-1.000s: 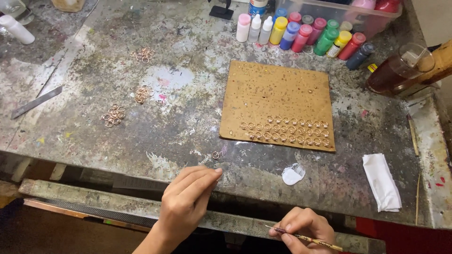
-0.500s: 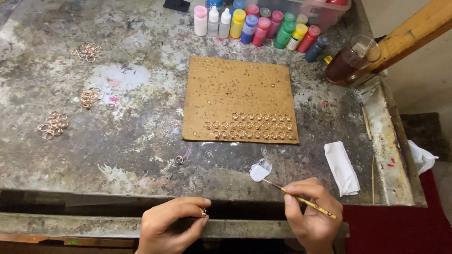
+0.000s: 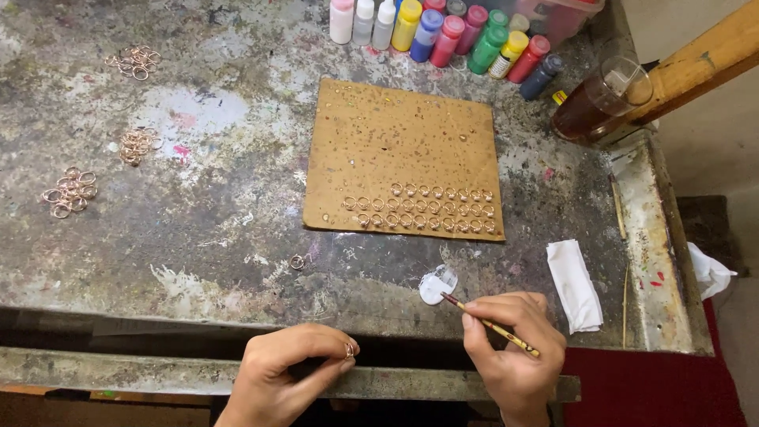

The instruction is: The person uses a small brush to apply white paint to small metal rings one by one. After painting each ring, they place it on a wooden board. The process is repeated for multiple rings throughout the clip.

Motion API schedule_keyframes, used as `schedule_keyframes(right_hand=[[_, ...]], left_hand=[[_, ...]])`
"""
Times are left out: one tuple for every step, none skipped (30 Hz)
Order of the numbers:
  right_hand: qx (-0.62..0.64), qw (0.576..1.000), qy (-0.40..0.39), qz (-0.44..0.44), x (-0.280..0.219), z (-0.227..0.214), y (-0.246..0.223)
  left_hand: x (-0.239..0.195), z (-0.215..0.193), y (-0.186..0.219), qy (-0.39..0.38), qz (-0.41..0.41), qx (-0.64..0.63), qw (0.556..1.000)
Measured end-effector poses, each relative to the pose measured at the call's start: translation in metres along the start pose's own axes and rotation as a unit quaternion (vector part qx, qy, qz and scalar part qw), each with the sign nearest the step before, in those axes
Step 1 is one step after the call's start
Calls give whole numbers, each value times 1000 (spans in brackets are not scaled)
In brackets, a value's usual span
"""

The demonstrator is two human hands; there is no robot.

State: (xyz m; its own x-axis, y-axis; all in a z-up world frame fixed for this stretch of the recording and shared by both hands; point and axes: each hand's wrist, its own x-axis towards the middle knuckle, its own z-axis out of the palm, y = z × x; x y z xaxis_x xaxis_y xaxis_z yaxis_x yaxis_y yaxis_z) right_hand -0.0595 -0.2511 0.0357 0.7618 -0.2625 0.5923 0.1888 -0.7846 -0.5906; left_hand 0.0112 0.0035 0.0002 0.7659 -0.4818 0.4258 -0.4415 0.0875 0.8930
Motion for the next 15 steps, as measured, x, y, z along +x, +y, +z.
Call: schedule_keyframes(right_hand=[[-3, 1000, 9, 3, 0, 1, 0], [-3, 1000, 7, 2, 0, 1, -1], [-1, 1000, 3, 2, 0, 1, -2], [1, 1000, -1, 1, 0, 1, -3], [1, 1000, -2, 1, -1, 2, -2], [-1, 1000, 3, 5, -2, 2, -1], [-4, 1000, 8, 10, -3, 2, 1], [-4, 1000, 7, 10, -2, 2, 0], [-3, 1000, 3, 6, -2, 2, -1], [-3, 1000, -1, 1, -1, 3, -2], [-3, 1000, -3, 1, -4, 3, 1], [14, 1000, 14, 12, -6, 3, 3], [31, 999, 31, 24, -9, 3, 5], [32, 999, 28, 22, -13, 4, 10], [67, 995, 63, 46, -17, 5, 14]], left_hand=[[-1, 0, -1, 0, -5, 4, 1000], [-1, 0, -1, 1, -5, 4, 1000], [-1, 0, -2, 1, -12, 6, 1000], [-1, 0, -2, 0, -19, 8, 1000], [-1, 0, -2, 1, -19, 7, 1000], [-2, 0, -2, -2, -20, 10, 1000], [-2, 0, -2, -5, -22, 13, 1000], [-2, 0, -2, -4, -22, 12, 1000], [-2, 0, -2, -3, -23, 14, 1000], [-2, 0, -2, -1, -24, 15, 1000], [-1, 1, -1, 0, -25, 15, 1000], [0, 1, 0, 5, -21, 12, 1000], [0, 2, 0, 9, -18, 9, 1000], [0, 2, 0, 12, -19, 9, 1000], [-1, 2, -1, 14, -21, 8, 1000]])
